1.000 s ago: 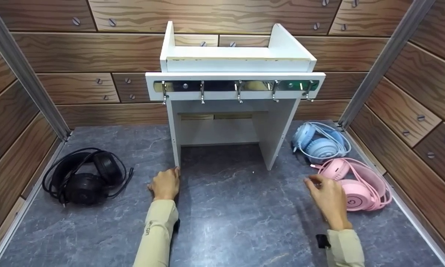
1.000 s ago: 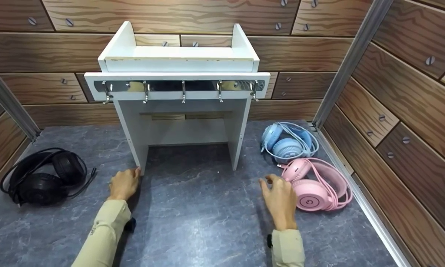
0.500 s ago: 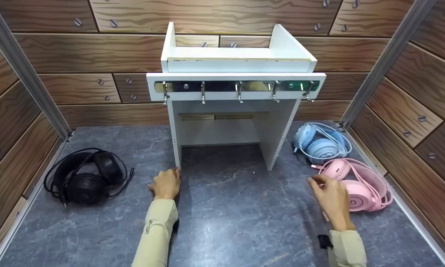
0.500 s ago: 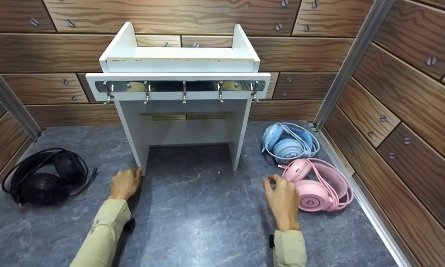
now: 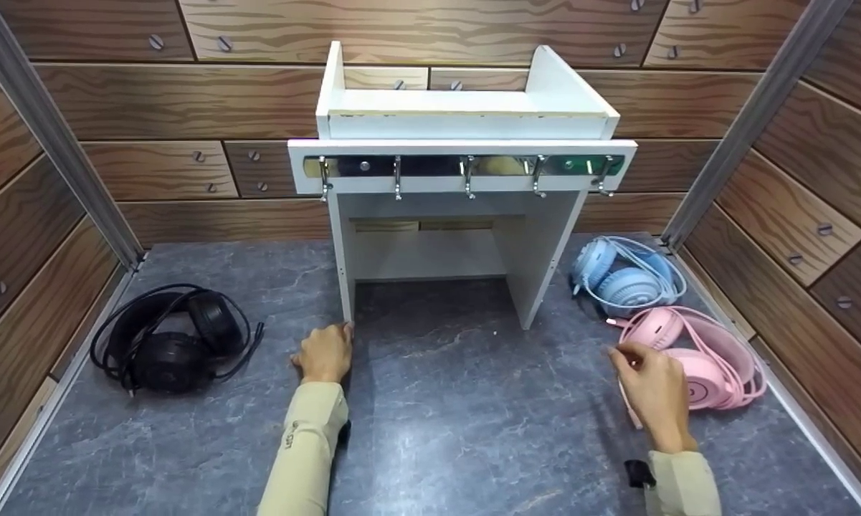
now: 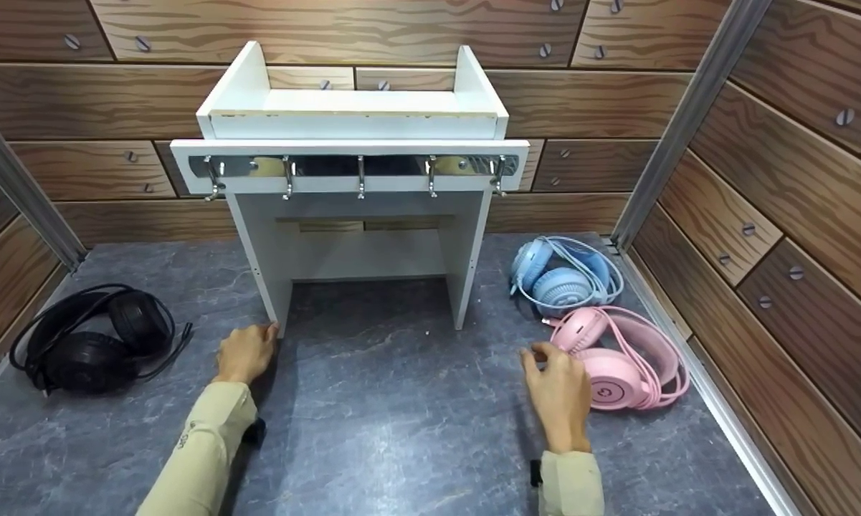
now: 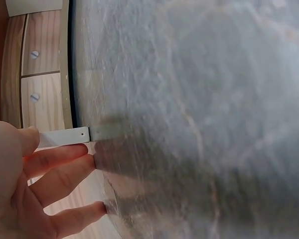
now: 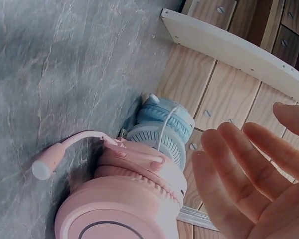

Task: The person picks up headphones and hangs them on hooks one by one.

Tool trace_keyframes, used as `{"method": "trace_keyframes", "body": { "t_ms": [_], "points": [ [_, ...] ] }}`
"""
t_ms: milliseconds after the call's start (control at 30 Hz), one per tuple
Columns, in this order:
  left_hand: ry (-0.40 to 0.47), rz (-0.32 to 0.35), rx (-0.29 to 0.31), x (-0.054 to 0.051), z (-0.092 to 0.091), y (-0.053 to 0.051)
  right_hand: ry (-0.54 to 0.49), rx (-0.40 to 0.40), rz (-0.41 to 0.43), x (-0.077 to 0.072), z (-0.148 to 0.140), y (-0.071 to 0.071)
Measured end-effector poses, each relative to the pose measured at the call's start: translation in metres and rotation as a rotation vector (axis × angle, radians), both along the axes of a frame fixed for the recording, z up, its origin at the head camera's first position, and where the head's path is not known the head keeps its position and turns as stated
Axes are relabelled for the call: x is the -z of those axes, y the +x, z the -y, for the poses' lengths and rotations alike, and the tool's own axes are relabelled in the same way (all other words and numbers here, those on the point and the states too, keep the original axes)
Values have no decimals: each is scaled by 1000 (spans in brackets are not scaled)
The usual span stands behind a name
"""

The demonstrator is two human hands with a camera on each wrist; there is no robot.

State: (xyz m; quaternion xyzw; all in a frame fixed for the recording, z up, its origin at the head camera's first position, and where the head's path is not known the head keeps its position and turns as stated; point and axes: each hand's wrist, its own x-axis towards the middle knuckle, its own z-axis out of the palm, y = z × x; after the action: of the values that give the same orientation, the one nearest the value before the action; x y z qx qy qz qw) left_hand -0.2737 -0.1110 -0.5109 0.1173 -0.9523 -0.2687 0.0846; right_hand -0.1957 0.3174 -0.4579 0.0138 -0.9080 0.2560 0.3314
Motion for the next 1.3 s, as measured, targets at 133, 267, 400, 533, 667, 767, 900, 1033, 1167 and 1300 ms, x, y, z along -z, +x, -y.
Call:
{"method": "trace_keyframes", "body": {
  "t_ms": [133,267,400,533,667,767,900,1033,1167,1300],
  "points": [
    [-2,20,5,-3,-1,-4,-15,23,11,-1,-2,2],
    [-23,-4,27,-4,-3,-8,-37,41,15,-2,-4,3],
    [-40,-25,43,-3,-3,-8,-49,56,20,0,-6,4],
    [-38,-16,36,-3,-2,-5,-51,58,23,2,-8,5],
    [-29,4,20,-3,-2,-4,-58,53,35,1,-11,4],
    [-24,17,10,-2,-1,-3,-69,68,52,-1,-12,4],
    [-21,25,6,-1,-1,-2,-75,86,58,-3,-13,5],
    [-19,26,7,0,-1,-1,-76,81,50,-1,-16,6],
    [-9,32,8,1,0,-1,-77,89,43,0,-18,6],
    [-7,31,4,0,0,0,-70,106,46,1,-21,8]
  ]
}}
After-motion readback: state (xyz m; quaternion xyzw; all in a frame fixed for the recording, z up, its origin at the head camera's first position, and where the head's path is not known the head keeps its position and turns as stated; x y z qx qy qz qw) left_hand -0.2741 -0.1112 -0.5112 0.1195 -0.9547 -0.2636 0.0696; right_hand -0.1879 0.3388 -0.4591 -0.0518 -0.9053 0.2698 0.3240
